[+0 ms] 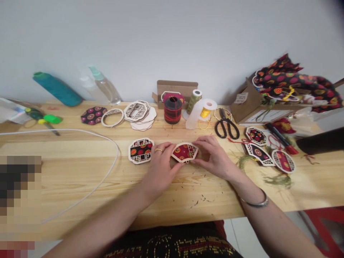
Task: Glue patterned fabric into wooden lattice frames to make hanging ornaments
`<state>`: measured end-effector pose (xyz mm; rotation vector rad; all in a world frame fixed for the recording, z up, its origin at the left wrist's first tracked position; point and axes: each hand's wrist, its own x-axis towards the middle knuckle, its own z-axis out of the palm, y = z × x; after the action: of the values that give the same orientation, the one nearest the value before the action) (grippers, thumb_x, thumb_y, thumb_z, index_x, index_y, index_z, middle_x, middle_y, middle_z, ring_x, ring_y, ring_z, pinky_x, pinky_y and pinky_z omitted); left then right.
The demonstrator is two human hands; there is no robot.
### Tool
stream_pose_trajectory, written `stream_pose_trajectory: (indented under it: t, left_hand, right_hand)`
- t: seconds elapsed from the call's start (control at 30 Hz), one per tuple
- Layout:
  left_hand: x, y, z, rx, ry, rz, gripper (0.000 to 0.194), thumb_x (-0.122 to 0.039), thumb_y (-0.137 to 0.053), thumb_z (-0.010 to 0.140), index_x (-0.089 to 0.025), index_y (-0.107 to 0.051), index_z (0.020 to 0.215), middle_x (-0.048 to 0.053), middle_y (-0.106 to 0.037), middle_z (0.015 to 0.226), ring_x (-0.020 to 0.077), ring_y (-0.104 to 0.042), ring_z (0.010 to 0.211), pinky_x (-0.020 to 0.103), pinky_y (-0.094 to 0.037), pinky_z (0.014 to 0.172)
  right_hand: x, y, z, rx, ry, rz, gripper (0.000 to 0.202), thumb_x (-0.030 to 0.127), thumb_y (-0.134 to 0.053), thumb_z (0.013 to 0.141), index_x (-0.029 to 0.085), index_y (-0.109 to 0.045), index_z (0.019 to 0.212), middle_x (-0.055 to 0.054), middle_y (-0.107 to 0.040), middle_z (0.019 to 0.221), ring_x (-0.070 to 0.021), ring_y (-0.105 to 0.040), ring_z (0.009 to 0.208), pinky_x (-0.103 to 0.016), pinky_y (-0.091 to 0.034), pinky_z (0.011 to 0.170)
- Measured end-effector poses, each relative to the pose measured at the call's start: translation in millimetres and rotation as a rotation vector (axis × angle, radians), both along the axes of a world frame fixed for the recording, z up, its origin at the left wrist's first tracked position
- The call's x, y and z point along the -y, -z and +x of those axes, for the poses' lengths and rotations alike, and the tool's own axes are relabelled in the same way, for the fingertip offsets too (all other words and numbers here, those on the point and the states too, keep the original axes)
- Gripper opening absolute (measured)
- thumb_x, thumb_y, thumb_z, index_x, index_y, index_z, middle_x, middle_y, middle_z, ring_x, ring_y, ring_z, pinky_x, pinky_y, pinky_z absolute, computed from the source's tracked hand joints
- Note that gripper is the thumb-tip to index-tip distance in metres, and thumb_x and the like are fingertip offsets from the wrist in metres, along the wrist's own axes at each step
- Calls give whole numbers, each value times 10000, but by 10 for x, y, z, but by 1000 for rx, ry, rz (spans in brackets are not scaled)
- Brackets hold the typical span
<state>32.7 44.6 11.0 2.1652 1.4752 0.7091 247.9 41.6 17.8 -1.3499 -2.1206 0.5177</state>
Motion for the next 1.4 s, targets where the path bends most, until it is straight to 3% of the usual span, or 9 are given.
stream_pose_trajectory:
  t: [0.47,1.17,1.4]
  left_hand:
    - [8,71,1,-29,27,4,461,-248,-667,797,-188,-533,1234,101,-573,1190,282,-491,1136,490,-397,1009]
    - [28,74,16,-54,30,23,551,-303,-703,764,-82,-529,1238,158,-528,1201,290,-485,1134,453,-400,1017]
    - [12,84,14,-33,27,15,495,-303,-679,780,-135,-529,1222,135,-526,1188,287,-488,1125,471,-401,1010]
  right_hand:
    - [12,-39,-5,11,-10,-26,411,349,-704,781,197,-609,1151,-105,-589,1092,-269,-512,1059,-442,-462,916]
    - [3,-38,2,58,-12,-14,464,380,-737,745,158,-606,1131,-119,-586,1098,-266,-506,1061,-433,-459,935]
    - [1,-49,-2,37,-13,-11,407,363,-737,746,178,-603,1082,-107,-583,1077,-263,-506,1043,-432,-461,915]
